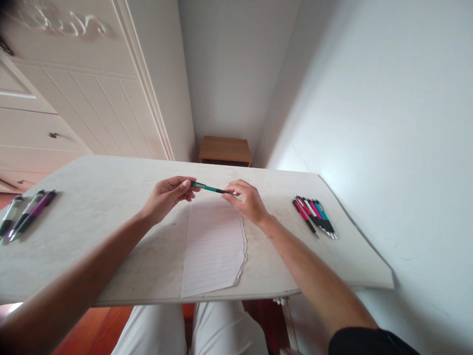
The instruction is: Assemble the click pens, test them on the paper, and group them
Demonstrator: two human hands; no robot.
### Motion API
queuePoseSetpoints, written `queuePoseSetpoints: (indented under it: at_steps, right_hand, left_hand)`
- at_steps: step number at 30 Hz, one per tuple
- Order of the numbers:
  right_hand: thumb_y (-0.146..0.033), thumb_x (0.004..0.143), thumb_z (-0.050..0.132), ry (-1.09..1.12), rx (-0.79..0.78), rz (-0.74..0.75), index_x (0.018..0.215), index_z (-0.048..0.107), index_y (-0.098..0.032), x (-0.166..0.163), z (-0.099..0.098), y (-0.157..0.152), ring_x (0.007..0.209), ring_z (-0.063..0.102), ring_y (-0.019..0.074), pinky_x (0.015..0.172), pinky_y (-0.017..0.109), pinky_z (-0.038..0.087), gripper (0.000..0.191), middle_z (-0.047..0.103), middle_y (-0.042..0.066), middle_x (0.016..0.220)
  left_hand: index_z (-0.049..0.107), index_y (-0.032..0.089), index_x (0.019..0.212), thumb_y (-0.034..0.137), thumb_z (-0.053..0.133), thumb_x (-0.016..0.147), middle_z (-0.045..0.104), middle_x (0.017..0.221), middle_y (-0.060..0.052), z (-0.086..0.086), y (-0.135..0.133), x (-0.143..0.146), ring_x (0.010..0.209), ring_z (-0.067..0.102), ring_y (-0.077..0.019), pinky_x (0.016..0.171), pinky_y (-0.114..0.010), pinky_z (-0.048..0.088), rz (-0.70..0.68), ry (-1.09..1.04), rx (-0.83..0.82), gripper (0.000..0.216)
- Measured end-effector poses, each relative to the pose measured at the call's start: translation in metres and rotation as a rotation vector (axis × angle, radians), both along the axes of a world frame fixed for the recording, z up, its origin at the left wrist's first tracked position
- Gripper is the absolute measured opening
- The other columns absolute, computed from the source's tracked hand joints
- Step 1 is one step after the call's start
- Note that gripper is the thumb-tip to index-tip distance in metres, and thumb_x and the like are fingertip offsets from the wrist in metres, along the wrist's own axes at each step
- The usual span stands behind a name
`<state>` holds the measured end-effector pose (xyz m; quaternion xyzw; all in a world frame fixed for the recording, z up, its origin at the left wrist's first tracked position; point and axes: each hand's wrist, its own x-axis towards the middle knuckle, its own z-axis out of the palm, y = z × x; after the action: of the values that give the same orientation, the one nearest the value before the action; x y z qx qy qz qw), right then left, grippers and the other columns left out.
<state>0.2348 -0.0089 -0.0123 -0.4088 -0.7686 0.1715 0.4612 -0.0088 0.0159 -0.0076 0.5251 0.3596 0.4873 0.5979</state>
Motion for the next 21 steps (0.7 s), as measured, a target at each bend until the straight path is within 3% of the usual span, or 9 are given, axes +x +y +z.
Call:
queuePoseSetpoints:
  at_steps: [7,14,21]
  right_hand:
    - [-0.027,0.086,0.068,-0.034,0.033,0.076,0.088,0.069,-0.019,-0.0014,-0.0018,-0.0018,0.083,0.064,0.0174,0.070,0.030,0.053,0.009,0.069,0.007,0.093]
    - [-0.028,0.086,0.067,-0.069,0.069,0.089,0.090,0.067,-0.021,-0.0064,-0.0051,-0.0057,0.084,0.064,0.0181,0.070,0.032,0.054,0.008,0.068,0.007,0.093]
    - [-0.025,0.087,0.064,-0.064,0.119,0.079,0.091,0.067,-0.021,-0.0084,-0.0014,-0.0088,0.084,0.065,0.0190,0.071,0.034,0.055,0.005,0.068,0.007,0.094]
  left_hand:
    - [0.070,0.012,0.105,0.039,0.077,0.077,0.075,0.088,-0.009,0.0018,0.0001,-0.0012,0.074,0.069,-0.0171,0.068,-0.029,0.054,-0.069,-0.119,-0.031,0.040]
    - [0.069,0.016,0.111,0.027,0.066,0.086,0.071,0.114,-0.014,0.0063,-0.0019,-0.0050,0.091,0.071,-0.0218,0.077,-0.033,0.056,-0.291,-0.279,-0.187,0.027]
    - [0.068,0.019,0.112,0.027,0.061,0.089,0.068,0.124,-0.013,0.0086,-0.0045,-0.0068,0.103,0.069,-0.0254,0.093,-0.040,0.051,-0.396,-0.337,-0.235,0.026]
